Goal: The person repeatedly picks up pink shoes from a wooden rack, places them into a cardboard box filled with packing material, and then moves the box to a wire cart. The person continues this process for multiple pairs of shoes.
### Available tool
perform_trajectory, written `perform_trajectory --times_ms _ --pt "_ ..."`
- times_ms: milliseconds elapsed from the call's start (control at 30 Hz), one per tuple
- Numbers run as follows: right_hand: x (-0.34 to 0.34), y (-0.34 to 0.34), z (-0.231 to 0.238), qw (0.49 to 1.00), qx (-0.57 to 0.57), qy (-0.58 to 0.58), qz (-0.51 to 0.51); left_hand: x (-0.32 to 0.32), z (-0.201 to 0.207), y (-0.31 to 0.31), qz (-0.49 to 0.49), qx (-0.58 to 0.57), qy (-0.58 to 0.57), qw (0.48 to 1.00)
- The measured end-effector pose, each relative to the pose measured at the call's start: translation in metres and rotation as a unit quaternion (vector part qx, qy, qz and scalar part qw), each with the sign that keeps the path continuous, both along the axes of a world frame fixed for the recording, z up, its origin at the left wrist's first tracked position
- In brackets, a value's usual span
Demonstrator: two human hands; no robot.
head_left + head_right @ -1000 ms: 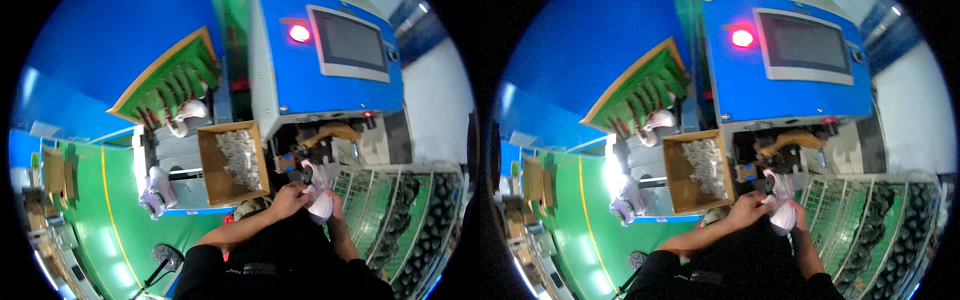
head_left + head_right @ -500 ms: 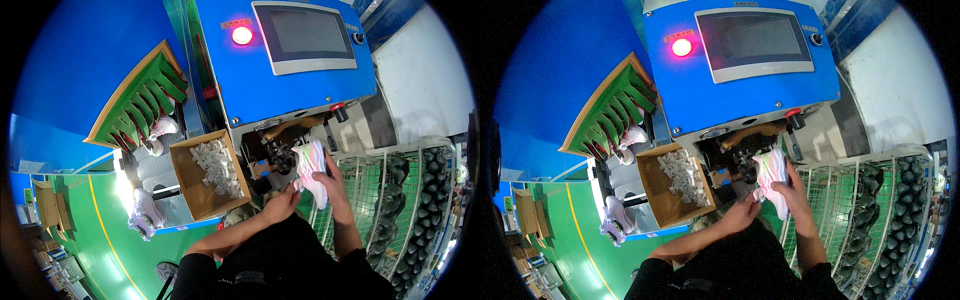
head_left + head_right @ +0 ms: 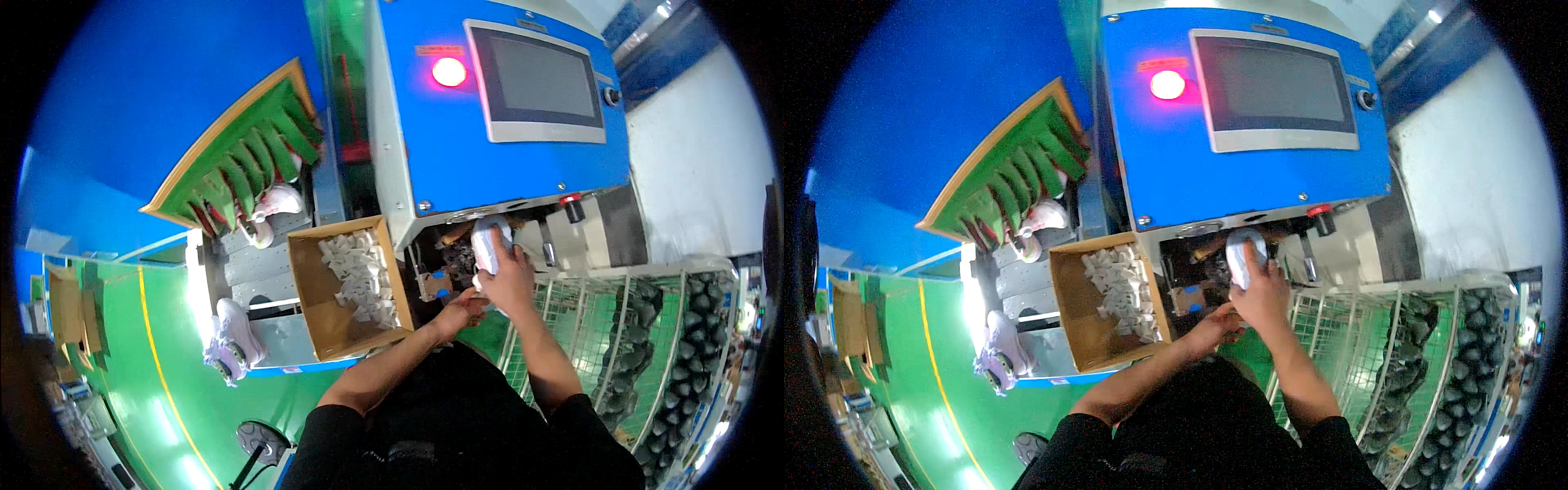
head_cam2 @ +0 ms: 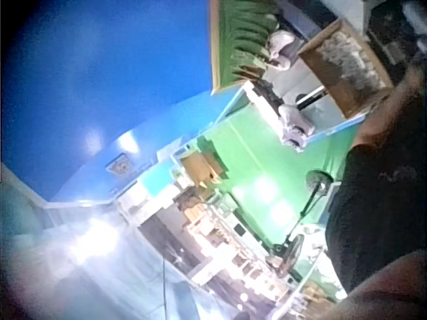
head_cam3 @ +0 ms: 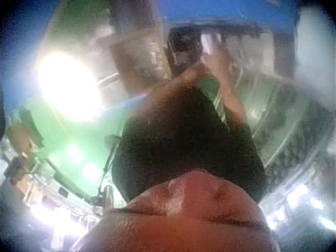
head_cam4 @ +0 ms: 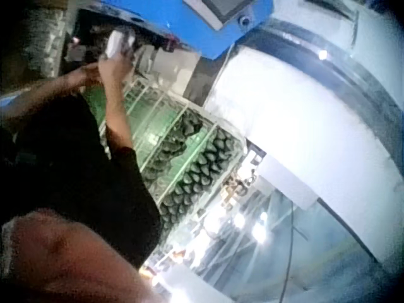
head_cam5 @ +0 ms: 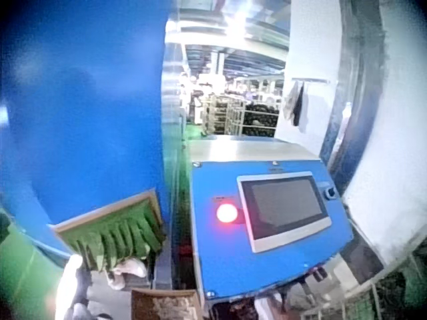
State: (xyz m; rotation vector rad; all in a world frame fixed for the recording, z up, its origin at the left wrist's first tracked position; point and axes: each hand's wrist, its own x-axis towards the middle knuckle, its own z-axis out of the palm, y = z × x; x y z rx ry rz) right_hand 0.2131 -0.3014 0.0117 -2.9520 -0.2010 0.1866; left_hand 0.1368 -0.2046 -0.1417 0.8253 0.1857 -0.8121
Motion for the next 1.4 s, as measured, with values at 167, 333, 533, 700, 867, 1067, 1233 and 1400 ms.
perform_trajectory --times_ms 167,333,533,700,867,1067,1233,1400 --pt "-0.015 -0.018 -0.043 0.997 0.036 -0.072 0.017 -0.004 -0.028 -0.009 0.019 0.005 0.025 0.999" --pt "-0.018 -0.022 -0.052 0.984 0.085 -0.142 0.062 0.005 -0.022 0.000 0.017 0.063 -0.007 0.998" --pt "-0.056 -0.036 -0.062 0.957 0.083 -0.265 0.082 -0.024 -0.027 0.017 -0.066 0.123 0.015 0.990" --pt "-0.136 -0.069 -0.060 0.954 0.100 -0.263 0.099 -0.039 0.044 0.024 -0.027 0.001 0.110 0.994" --pt "-0.177 -0.104 -0.016 0.964 0.127 -0.119 0.200 -0.057 0.033 0.023 -0.182 -0.181 0.072 0.964" --pt "-0.113 -0.075 -0.025 0.716 0.617 0.205 -0.254 -0.077 0.059 0.046 -0.218 0.024 0.041 0.975" --pt "-0.086 -0.010 -0.075 0.565 0.761 0.201 -0.249 -0.094 0.049 0.074 -0.228 0.263 0.001 0.937" --pt "-0.133 -0.045 -0.017 0.873 0.472 0.112 -0.048 -0.105 0.023 0.123 -0.074 0.354 0.006 0.932"
